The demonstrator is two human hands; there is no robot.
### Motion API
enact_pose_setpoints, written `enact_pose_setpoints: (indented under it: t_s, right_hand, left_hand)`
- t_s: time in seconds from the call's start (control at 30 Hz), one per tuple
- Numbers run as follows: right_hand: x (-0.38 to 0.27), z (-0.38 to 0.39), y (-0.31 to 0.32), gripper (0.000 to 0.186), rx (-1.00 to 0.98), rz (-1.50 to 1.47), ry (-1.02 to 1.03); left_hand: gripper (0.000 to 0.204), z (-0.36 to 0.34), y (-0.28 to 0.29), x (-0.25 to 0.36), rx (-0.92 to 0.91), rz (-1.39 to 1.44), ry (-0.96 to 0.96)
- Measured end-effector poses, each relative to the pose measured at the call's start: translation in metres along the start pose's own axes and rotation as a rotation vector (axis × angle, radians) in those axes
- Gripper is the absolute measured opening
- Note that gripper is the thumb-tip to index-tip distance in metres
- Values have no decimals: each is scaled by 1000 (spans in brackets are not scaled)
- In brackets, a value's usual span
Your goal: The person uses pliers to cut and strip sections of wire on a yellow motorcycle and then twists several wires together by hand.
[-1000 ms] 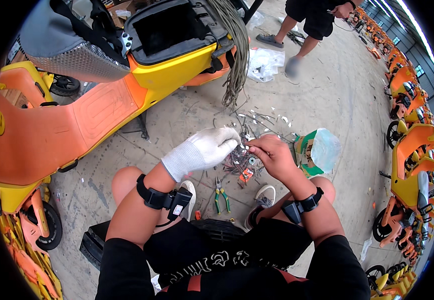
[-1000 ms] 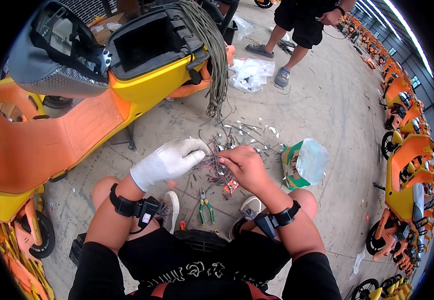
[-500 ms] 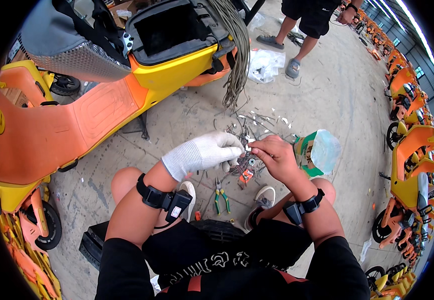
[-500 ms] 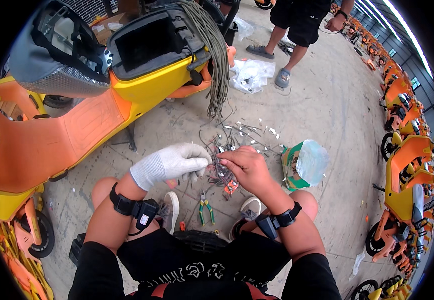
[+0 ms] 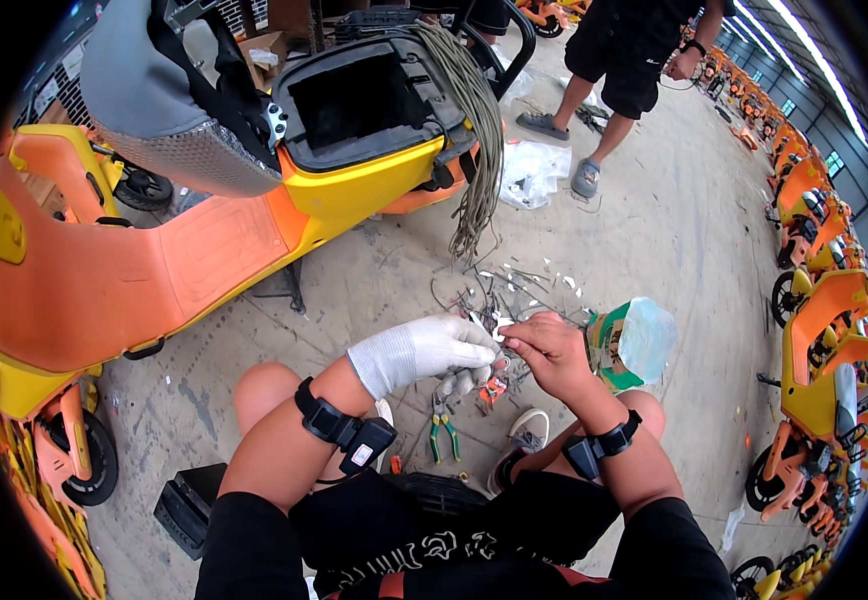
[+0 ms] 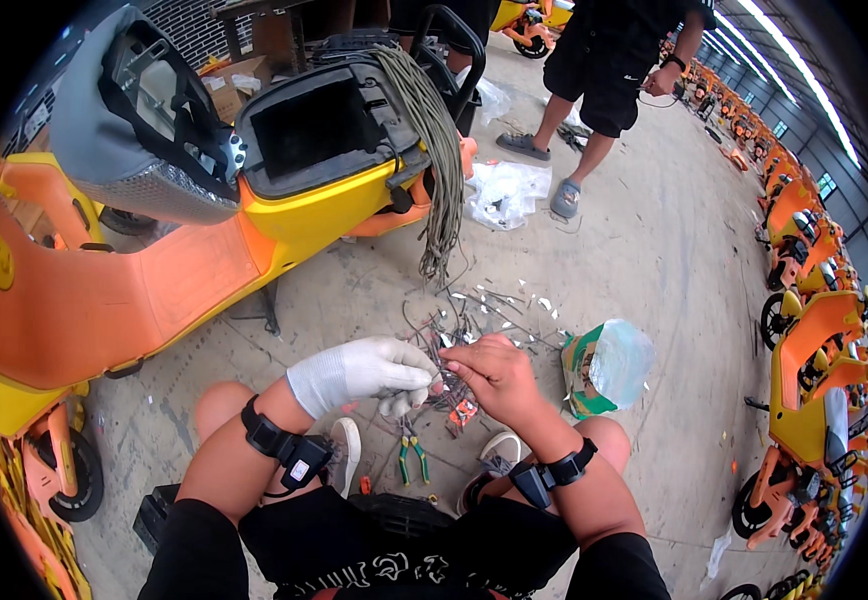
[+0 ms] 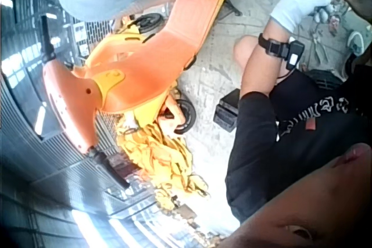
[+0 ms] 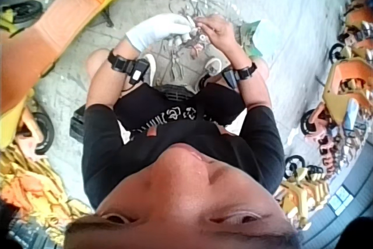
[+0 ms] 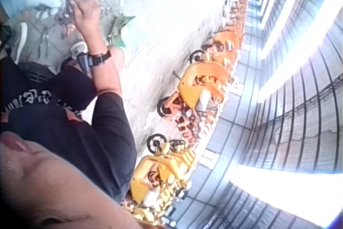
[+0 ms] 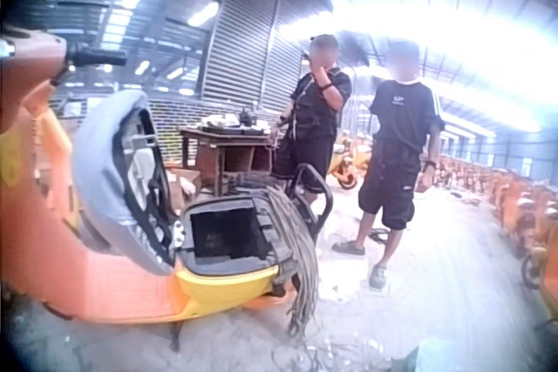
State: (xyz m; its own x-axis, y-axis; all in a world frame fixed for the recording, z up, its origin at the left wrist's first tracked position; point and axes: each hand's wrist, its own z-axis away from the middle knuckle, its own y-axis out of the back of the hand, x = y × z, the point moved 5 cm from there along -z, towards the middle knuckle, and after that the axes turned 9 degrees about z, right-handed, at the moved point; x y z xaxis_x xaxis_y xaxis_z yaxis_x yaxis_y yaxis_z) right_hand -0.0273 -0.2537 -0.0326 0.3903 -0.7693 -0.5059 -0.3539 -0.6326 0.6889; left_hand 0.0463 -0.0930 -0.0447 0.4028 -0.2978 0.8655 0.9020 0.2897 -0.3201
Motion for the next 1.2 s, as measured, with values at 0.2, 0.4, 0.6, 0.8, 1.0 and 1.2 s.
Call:
enact_pose_setpoints:
  t_s: [0.2,0.4,0.6,0.8,1.0,1.2]
  right_hand:
    - [-1,2,1,13,14,-5,13]
    - [-2,1,0,12,6,-29,21]
    - [3,2,0,12,48,-16,-31]
    - [3,2,-3,25,-64,-6,-119]
    - [-7,-3,-1,33,-112,-44,-94]
    - [-7,2,-8,21,-158,-12,64]
  left_hand:
    - [24,3,1,8,59,-22,-99]
    - [26,2,-1,11,82,-112,-135]
    - [26,2,2,13,116,-168,-95]
    - [24,3,3,12,205,-189,-109]
    - [23,-5,11,-1,254,-367,-60]
    - [24,-7,7,-8,276,-470,-53]
